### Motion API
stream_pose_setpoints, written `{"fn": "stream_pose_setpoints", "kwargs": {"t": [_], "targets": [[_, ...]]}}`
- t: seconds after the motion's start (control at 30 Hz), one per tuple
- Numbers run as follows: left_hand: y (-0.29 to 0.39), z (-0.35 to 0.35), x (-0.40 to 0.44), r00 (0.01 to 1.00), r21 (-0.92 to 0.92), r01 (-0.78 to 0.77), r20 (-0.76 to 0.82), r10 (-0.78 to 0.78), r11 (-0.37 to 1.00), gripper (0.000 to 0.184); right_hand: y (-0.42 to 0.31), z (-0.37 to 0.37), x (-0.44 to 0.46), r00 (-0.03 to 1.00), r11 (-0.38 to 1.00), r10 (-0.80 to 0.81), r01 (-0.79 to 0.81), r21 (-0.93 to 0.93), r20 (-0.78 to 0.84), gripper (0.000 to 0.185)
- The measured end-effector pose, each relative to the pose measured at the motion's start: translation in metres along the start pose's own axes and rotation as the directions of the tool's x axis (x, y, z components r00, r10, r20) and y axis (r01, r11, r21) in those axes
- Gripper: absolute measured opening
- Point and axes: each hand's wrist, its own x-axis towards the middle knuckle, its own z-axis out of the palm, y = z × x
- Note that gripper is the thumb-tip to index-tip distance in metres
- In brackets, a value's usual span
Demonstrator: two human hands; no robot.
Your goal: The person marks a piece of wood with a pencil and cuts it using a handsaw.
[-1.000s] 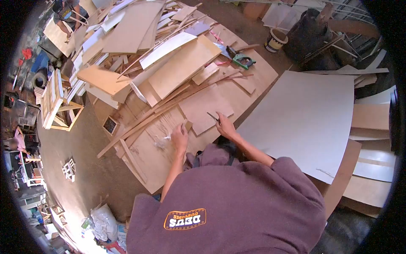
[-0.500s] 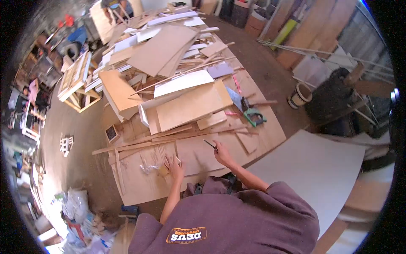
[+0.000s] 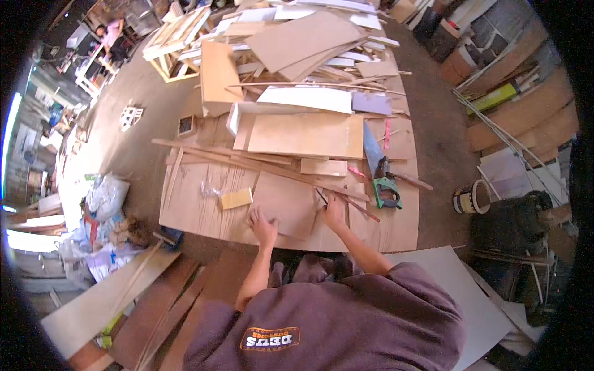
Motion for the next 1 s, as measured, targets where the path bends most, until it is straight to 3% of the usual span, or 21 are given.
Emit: {"fn": "stream_pose_setpoints", "kwargs": {"t": [0.1, 0.17, 0.3, 0.37, 0.4, 0.47, 0.5, 0.53, 0.57, 0.7, 0.8, 0.93, 1.0], "targets": [[0.015, -0.007, 0.007, 0.989, -0.001, 0.150, -0.003, -0.150, 0.989, 0.089, -0.006, 0.009, -0.005, 0.985, 0.991, 0.089, -0.103, 0.087, 0.146, 0.040], [0.007, 0.006, 0.013, 0.950, 0.013, 0.307, -0.064, -0.306, 0.951, 0.089, -0.011, 0.013, -0.009, 0.997, 0.987, 0.042, -0.051, 0.150, 0.058, 0.039], [0.005, 0.012, 0.018, 0.933, 0.046, 0.349, -0.109, -0.342, 0.936, 0.090, -0.016, 0.010, -0.007, 0.990, 0.975, 0.096, -0.114, 0.193, 0.101, 0.040], [0.008, 0.000, 0.024, 0.898, 0.015, 0.439, 0.007, -0.439, 0.898, 0.085, -0.024, 0.001, -0.003, 0.964, 0.926, 0.257, -0.267, 0.268, 0.074, 0.033], [0.016, -0.013, 0.021, 0.896, 0.021, 0.445, 0.004, -0.445, 0.896, 0.085, -0.017, 0.008, -0.001, 0.963, 0.924, 0.256, -0.269, 0.271, 0.082, 0.033], [0.037, -0.038, 0.014, 0.898, -0.043, 0.436, 0.096, -0.430, 0.899, 0.067, 0.015, 0.027, 0.006, 0.959, 0.927, 0.259, -0.281, 0.250, 0.117, 0.029], [0.032, -0.040, 0.010, 0.896, -0.044, 0.439, 0.093, -0.434, 0.897, 0.067, 0.024, 0.027, 0.006, 0.959, 0.927, 0.255, -0.278, 0.250, 0.120, 0.029], [0.022, -0.043, 0.005, 0.911, -0.424, 0.411, 0.210, -0.354, 0.807, 0.054, 0.032, 0.025, 0.006, 0.965, 0.931, 0.237, -0.258, 0.257, 0.111, 0.028], [0.012, -0.044, 0.004, 0.931, -0.735, 0.364, 0.281, -0.232, 0.572, 0.041, 0.038, 0.025, 0.007, 0.971, 0.935, 0.218, -0.237, 0.264, 0.099, 0.028], [0.048, -0.099, 0.002, 0.916, -0.768, 0.395, 0.374, -0.148, 0.504, 0.030, 0.035, -0.009, 0.006, 0.932, 0.853, 0.283, -0.353, 0.385, 0.227, 0.030], [0.076, -0.123, 0.006, 0.963, -0.833, 0.266, 0.248, -0.102, 0.485, 0.029, 0.035, -0.021, 0.005, 0.930, 0.878, 0.234, -0.327, 0.349, 0.282, 0.027], [0.111, -0.143, 0.018, 0.976, -0.832, 0.081, -0.045, -0.213, 0.548, 0.041, 0.019, -0.030, 0.016, 0.984, 0.930, 0.135, -0.166, 0.327, 0.117, 0.023], [0.115, -0.146, 0.033, 0.985, -0.817, 0.038, -0.067, -0.160, 0.575, 0.037, 0.014, -0.022, 0.027, 0.996, 0.950, 0.074, -0.083, 0.301, 0.042, 0.022]]}}
